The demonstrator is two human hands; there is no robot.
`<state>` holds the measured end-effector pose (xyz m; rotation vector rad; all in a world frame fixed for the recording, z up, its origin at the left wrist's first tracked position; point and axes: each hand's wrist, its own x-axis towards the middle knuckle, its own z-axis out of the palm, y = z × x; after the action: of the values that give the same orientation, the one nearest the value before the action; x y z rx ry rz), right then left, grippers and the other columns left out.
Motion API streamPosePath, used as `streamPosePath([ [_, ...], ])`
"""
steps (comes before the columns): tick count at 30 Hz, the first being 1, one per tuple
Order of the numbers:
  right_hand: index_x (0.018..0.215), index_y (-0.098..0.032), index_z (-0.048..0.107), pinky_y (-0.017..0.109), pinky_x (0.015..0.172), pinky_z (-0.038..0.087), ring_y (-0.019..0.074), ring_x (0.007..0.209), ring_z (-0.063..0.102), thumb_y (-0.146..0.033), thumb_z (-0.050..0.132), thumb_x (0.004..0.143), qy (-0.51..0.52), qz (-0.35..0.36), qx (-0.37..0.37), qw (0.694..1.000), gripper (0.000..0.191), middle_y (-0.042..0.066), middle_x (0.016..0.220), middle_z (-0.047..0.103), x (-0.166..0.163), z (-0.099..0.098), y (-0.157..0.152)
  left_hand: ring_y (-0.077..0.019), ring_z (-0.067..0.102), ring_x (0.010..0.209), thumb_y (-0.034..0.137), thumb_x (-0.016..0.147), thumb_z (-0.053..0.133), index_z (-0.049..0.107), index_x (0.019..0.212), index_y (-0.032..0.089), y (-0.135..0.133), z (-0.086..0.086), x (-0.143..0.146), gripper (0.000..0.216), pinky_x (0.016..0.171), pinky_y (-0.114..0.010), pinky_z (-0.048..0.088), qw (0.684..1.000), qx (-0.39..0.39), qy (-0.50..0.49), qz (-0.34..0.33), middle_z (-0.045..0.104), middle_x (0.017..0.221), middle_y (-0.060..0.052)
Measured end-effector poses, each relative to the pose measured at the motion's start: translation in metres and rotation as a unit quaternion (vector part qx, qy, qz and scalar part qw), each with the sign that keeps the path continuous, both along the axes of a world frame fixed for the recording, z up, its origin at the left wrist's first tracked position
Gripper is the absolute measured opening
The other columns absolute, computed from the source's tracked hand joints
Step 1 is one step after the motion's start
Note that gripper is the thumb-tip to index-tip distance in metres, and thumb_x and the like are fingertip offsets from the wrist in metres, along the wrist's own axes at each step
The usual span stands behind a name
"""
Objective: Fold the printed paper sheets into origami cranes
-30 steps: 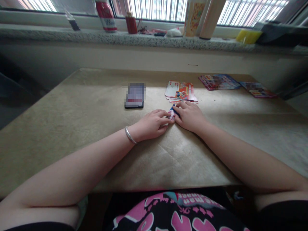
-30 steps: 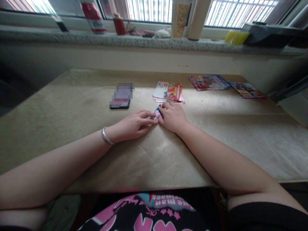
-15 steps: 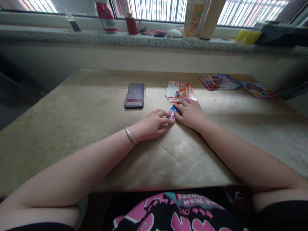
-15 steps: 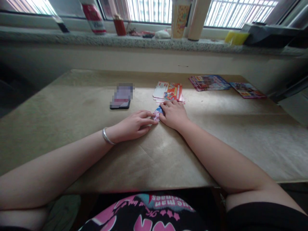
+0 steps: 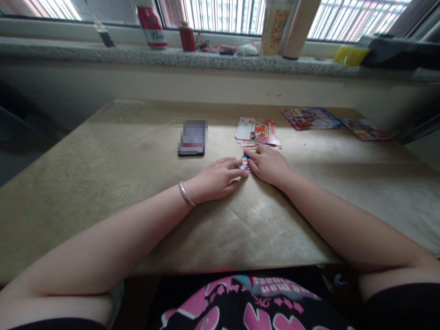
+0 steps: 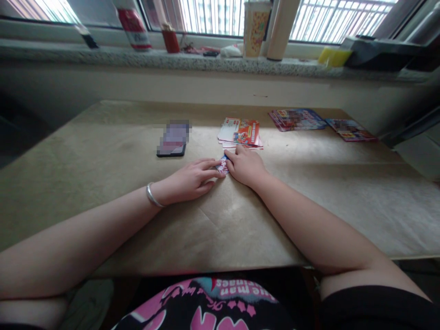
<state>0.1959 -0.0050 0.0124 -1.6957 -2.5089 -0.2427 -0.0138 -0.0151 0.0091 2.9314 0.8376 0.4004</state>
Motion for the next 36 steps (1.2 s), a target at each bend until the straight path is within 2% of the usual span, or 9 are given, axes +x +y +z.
streamPosePath([
  [7,0.137,-0.031,0.053,0.031,0.074,0.041,0.025,0.098,0.059,-0.044,0.034,0.098,0.01,-0.005,-0.043,0.999,0.046,0.011,0.111,0.061,0.006,0.001,0.01,-0.0249,0.045,0.134,0.024,0.093,0.045,0.05,0.138,0.014,-0.006,0.0,0.003,0.047,0.114,-0.042,0.037,0.999,0.034,0.025,0.021,0.051,0.142,-0.013],
  [13,0.138,-0.027,0.052,0.032,0.078,0.041,0.0255,0.097,0.06,-0.048,0.036,0.096,0.0,0.014,-0.036,0.999,0.05,0.013,0.112,0.06,0.011,0.001,0.009,-0.0273,0.044,0.135,0.031,0.096,0.043,0.048,0.142,0.022,-0.003,0.003,0.0,0.046,0.113,-0.046,0.037,0.997,0.04,0.068,0.01,0.045,0.148,-0.01],
  [20,0.139,-0.025,0.052,0.035,0.078,0.041,0.0282,0.096,0.06,-0.059,0.038,0.092,-0.019,0.037,-0.027,0.999,0.059,0.014,0.107,0.063,0.017,0.003,0.004,-0.0326,0.035,0.14,0.035,0.098,0.042,0.049,0.141,0.023,0.002,0.004,-0.003,0.045,0.113,-0.049,0.037,0.996,0.046,0.078,-0.01,0.044,0.149,-0.008],
  [25,0.136,-0.019,0.052,0.038,0.083,0.042,0.0306,0.103,0.059,-0.062,0.041,0.09,-0.017,0.025,-0.047,0.998,0.064,0.017,0.117,0.063,0.018,0.008,0.006,-0.031,0.036,0.14,0.036,0.097,0.044,0.049,0.141,0.024,0.003,0.005,-0.005,0.045,0.114,-0.048,0.035,0.996,0.046,0.067,-0.026,0.043,0.15,-0.008],
  [30,0.132,-0.02,0.055,0.036,0.086,0.042,0.0278,0.106,0.058,-0.049,0.04,0.095,0.0,0.047,-0.057,0.997,0.049,0.016,0.121,0.062,0.024,0.008,0.008,-0.0267,0.043,0.135,0.034,0.097,0.045,0.053,0.136,0.026,-0.001,0.006,-0.005,0.04,0.113,-0.046,0.037,0.999,0.035,0.035,-0.019,0.048,0.146,-0.008],
  [33,0.127,-0.02,0.06,0.035,0.083,0.043,0.0262,0.102,0.059,-0.042,0.043,0.096,0.029,0.055,-0.046,0.997,0.042,0.014,0.114,0.064,0.027,0.004,0.008,-0.0249,0.046,0.131,0.031,0.096,0.047,0.056,0.133,0.024,-0.003,0.006,-0.004,0.039,0.112,-0.044,0.038,1.0,0.018,0.01,-0.017,0.054,0.138,-0.009],
  [36,0.118,-0.02,0.064,0.032,0.082,0.043,0.0218,0.094,0.06,-0.037,0.052,0.092,0.103,0.057,-0.037,0.992,0.034,0.01,0.103,0.067,0.026,-0.001,0.008,-0.024,0.046,0.13,0.029,0.094,0.05,0.058,0.129,0.023,-0.003,0.007,-0.005,0.036,0.111,-0.042,0.04,1.0,0.005,-0.007,-0.022,0.057,0.131,-0.009],
])
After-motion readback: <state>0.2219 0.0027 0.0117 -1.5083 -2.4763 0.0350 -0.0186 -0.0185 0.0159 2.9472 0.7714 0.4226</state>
